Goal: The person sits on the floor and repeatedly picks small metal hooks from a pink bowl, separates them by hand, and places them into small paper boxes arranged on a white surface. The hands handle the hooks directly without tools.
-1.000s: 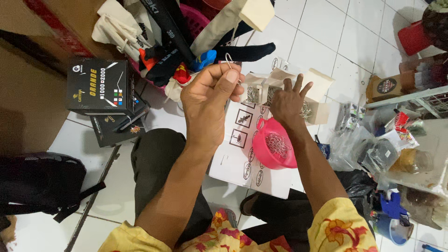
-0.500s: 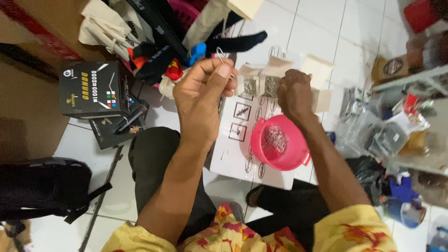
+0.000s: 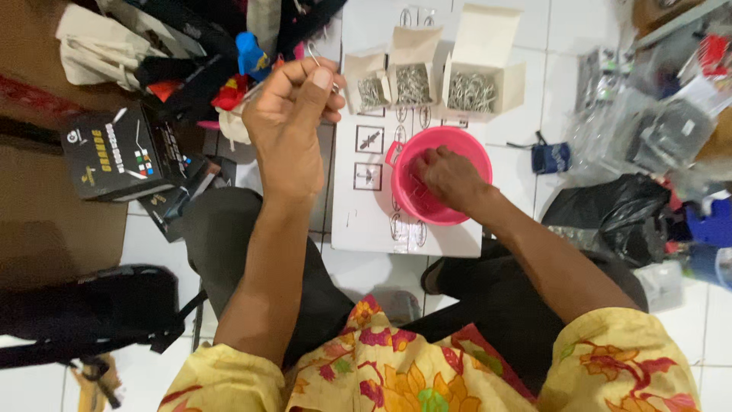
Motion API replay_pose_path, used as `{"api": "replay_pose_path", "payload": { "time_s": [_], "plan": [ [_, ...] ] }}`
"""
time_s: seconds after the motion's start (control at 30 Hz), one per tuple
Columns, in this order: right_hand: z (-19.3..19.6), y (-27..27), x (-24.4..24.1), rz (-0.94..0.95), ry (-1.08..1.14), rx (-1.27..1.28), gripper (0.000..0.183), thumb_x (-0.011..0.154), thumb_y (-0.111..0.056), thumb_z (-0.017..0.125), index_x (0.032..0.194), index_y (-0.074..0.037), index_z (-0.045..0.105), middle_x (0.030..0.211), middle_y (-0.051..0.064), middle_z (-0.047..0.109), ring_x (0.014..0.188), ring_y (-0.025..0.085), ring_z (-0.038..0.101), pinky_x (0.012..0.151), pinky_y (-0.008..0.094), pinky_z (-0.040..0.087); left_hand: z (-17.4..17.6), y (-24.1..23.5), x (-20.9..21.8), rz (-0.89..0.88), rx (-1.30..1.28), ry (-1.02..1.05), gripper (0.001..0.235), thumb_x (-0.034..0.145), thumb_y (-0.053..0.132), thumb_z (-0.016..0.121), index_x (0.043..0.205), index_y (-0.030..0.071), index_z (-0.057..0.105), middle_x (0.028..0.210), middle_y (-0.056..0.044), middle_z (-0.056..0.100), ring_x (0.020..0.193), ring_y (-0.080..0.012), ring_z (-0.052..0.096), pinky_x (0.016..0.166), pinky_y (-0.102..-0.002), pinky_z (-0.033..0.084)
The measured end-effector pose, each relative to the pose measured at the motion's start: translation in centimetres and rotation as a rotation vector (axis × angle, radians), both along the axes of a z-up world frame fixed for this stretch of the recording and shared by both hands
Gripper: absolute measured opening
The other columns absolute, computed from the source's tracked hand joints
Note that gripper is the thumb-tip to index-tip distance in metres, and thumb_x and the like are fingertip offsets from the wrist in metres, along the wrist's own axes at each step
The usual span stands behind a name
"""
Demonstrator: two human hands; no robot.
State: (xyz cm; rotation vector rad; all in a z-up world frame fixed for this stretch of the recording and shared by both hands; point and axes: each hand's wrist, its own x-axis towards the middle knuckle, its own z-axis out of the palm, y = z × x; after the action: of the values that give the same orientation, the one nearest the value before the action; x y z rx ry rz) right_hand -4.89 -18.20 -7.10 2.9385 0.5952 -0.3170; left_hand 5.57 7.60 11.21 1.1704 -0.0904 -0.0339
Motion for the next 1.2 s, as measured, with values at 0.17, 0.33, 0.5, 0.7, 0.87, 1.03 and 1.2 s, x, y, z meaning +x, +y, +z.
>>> {"api": "replay_pose_path", "payload": {
  "time_s": [0.17, 0.33, 0.5, 0.7, 0.87, 1.03, 1.2],
  "plan": [
    [0.2, -0.4, -0.1, 0.000, 0.049, -0.160, 0.027, 0.100, -0.011, 0.057, 0.124, -0.003, 0.063, 0.101, 0.013, 0.069, 0.084, 0.032, 0.070, 0.049, 0.043, 0.060, -1.2, -0.7, 0.1, -0.011, 0.053, -0.037, 0.024, 0.091, 0.026, 0.071, 0.101, 0.005, 0.072, 0.087, -0.009, 0.074, 0.069, -0.0109, 0.066, 0.059, -0.021, 0.051],
    [1.1, -1.0, -0.4, -0.097, 0.036, 0.038, 0.034, 0.084, -0.006, 0.060, 0.117, -0.016, 0.064, 0.104, 0.011, 0.058, 0.087, 0.036, 0.063, 0.035, 0.046, 0.045, -2.7, -2.2, -0.1, -0.076, 0.073, -0.038, 0.012, 0.092, 0.019, 0.070, 0.096, 0.007, 0.073, 0.088, -0.005, 0.074, 0.067, -0.0117, 0.066, 0.059, -0.022, 0.049],
    [2.1, -1.2, -1.4, -0.189, 0.008, 0.122, 0.014, 0.087, -0.006, 0.059, 0.101, -0.010, 0.062, 0.085, 0.012, 0.066, 0.065, 0.041, 0.067, 0.046, 0.052, 0.048, -2.2, -3.3, -1.9, -0.244, 0.200, 0.148, 0.017, 0.090, 0.019, 0.070, 0.100, 0.006, 0.075, 0.083, -0.001, 0.071, 0.070, -0.0099, 0.065, 0.063, -0.023, 0.052],
    [5.9, -0.9, -1.7, -0.553, 0.192, 0.460, 0.011, 0.083, -0.013, 0.071, 0.091, -0.012, 0.063, 0.094, 0.008, 0.065, 0.074, 0.032, 0.064, 0.059, 0.046, 0.049, -2.6, -3.6, -2.7, -0.287, 0.261, 0.170, 0.017, 0.089, 0.021, 0.069, 0.098, 0.008, 0.075, 0.085, -0.001, 0.072, 0.070, -0.0091, 0.066, 0.065, -0.023, 0.054],
    [8.9, -0.5, -2.3, -0.695, 0.258, 0.681, 0.005, 0.085, -0.013, 0.061, 0.090, -0.013, 0.061, 0.078, 0.008, 0.062, 0.075, 0.031, 0.061, 0.068, 0.044, 0.046, -3.8, -3.7, -3.4, -0.289, 0.231, 0.103, 0.014, 0.091, 0.018, 0.069, 0.099, 0.007, 0.074, 0.086, -0.005, 0.072, 0.070, -0.0095, 0.066, 0.064, -0.022, 0.056],
    [9.8, -1.4, -2.2, -0.736, 0.221, 0.773, 0.011, 0.091, -0.013, 0.069, 0.100, -0.011, 0.074, 0.076, 0.013, 0.071, 0.076, 0.032, 0.071, 0.072, 0.043, 0.054, -6.3, -4.7, -3.8, -0.332, 0.211, 0.044, 0.010, 0.094, 0.012, 0.069, 0.098, 0.004, 0.074, 0.088, -0.009, 0.072, 0.072, -0.0090, 0.067, 0.062, -0.020, 0.056],
    [11.9, -1.2, -2.5, -0.804, 0.318, 1.011, 0.012, 0.095, -0.006, 0.061, 0.102, -0.005, 0.071, 0.076, 0.014, 0.072, 0.074, 0.023, 0.068, 0.068, 0.034, 0.050, -8.5, -5.5, -4.4, -0.450, 0.274, 0.070, 0.012, 0.095, 0.008, 0.066, 0.101, 0.003, 0.075, 0.087, -0.011, 0.072, 0.075, -0.0112, 0.069, 0.063, -0.020, 0.055]
  ]
}}
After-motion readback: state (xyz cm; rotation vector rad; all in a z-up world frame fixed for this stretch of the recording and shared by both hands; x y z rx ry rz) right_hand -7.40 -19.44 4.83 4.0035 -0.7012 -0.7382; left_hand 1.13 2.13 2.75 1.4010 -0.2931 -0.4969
